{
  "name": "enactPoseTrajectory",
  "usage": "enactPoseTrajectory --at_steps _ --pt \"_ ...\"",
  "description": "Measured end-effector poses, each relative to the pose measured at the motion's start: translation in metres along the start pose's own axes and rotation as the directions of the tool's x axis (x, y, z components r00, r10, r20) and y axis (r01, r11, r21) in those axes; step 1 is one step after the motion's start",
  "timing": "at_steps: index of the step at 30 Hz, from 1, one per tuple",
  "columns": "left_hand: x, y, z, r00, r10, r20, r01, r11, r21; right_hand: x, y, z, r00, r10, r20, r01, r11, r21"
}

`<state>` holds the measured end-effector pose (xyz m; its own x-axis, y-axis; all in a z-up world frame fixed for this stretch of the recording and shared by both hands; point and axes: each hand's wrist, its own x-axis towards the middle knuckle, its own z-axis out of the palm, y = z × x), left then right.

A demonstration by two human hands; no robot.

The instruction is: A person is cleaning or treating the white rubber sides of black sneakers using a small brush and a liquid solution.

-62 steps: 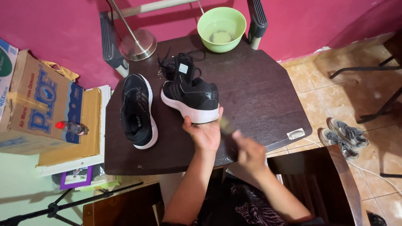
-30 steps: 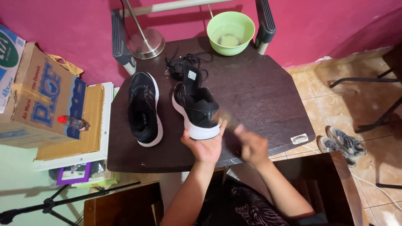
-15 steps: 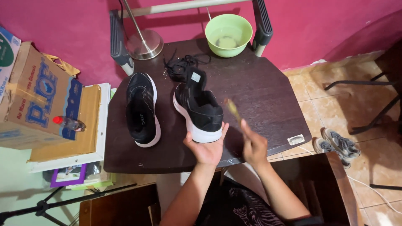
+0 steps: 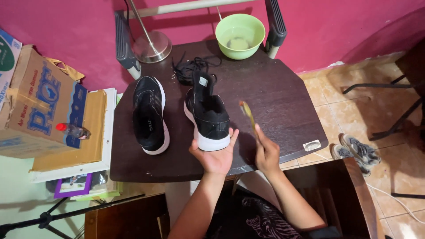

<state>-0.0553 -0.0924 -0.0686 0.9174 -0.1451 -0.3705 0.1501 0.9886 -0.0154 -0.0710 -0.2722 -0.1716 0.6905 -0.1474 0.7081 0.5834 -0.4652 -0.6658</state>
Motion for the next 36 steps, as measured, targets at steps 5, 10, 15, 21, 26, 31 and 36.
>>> enactPoseTrajectory --at_steps 5,10,15,21,26,31,36 --pt "-0.006 0.004 0.005 1.000 0.004 0.002 -0.004 1.000 0.018 -0.013 -0.037 -0.002 0.994 -0.050 0.093 0.059 0.993 -0.107" --pt "-0.014 0.009 0.021 1.000 0.005 -0.018 -0.005 1.000 0.025 -0.019 -0.039 -0.003 0.985 -0.115 0.130 0.118 0.993 -0.020" --pt "-0.021 0.016 0.028 0.999 -0.027 0.030 0.025 0.997 0.070 -0.019 -0.041 -0.002 0.998 -0.037 0.043 0.038 0.999 -0.020" --pt "-0.014 0.020 0.018 0.993 -0.102 0.051 0.100 0.994 0.045 -0.001 -0.056 0.006 1.000 0.008 0.028 -0.007 0.999 -0.044" --pt "-0.013 0.019 0.008 0.980 -0.154 0.127 0.150 0.988 0.035 -0.031 -0.042 0.008 0.992 -0.008 0.122 0.026 0.989 -0.147" --pt "-0.002 0.017 -0.009 0.968 -0.179 0.178 0.190 0.981 -0.044 -0.020 -0.070 0.010 0.995 -0.055 0.087 0.060 0.996 -0.059" --pt "-0.005 0.020 0.000 0.958 -0.194 0.214 0.203 0.979 -0.025 -0.020 -0.059 0.006 0.999 0.036 0.035 -0.032 0.994 -0.100"
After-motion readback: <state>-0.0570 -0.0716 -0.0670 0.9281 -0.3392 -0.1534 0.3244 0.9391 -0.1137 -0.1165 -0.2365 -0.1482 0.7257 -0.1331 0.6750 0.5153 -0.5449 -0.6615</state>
